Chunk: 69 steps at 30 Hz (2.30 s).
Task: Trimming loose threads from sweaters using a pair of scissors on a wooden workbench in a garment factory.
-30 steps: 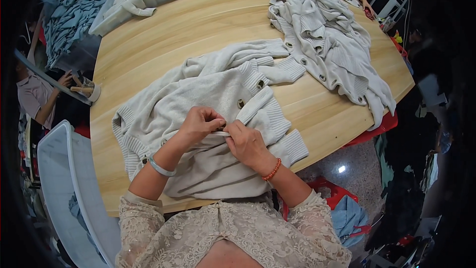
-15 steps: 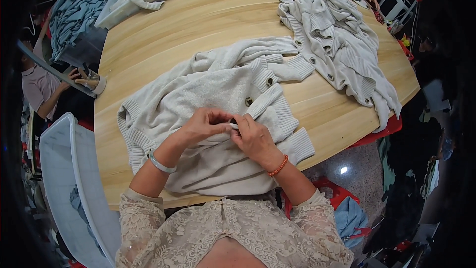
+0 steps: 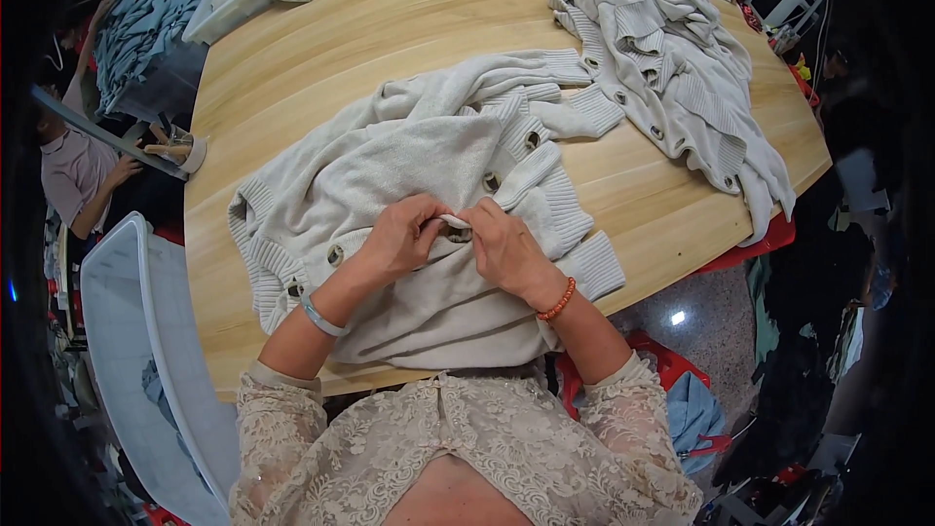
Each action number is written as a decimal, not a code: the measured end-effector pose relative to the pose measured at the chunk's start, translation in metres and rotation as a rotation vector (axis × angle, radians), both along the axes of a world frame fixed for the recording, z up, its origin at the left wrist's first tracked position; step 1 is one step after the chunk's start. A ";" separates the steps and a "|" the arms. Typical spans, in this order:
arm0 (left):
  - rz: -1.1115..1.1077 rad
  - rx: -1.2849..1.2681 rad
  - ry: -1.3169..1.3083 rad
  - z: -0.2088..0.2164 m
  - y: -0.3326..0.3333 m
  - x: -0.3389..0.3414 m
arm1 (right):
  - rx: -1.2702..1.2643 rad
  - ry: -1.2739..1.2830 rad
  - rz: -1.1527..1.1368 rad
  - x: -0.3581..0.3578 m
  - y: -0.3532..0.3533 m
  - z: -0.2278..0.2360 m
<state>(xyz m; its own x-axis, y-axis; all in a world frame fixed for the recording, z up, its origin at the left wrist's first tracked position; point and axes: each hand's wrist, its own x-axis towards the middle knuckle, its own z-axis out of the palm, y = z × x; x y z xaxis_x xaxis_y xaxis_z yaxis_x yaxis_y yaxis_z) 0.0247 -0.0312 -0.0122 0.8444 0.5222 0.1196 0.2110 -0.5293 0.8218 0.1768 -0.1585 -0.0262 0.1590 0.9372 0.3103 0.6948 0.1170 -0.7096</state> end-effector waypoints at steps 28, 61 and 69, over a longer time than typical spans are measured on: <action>-0.170 0.503 0.376 0.007 0.009 0.095 | -0.200 -0.410 -0.170 0.050 -0.021 0.008; -0.049 -0.612 0.141 0.002 0.005 0.067 | -0.254 0.530 -0.210 0.063 -0.019 0.007; -0.061 -0.731 0.114 -0.006 0.006 0.067 | -0.307 0.845 -0.085 0.072 -0.023 0.008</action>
<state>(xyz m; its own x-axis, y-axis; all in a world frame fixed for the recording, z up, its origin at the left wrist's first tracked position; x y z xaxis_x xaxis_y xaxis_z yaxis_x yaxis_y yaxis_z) 0.0913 -0.0254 -0.0178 0.8607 0.3872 -0.3306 0.3035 0.1313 0.9438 0.2491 -0.1817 -0.0178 0.2926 0.9343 -0.2037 -0.0751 -0.1899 -0.9789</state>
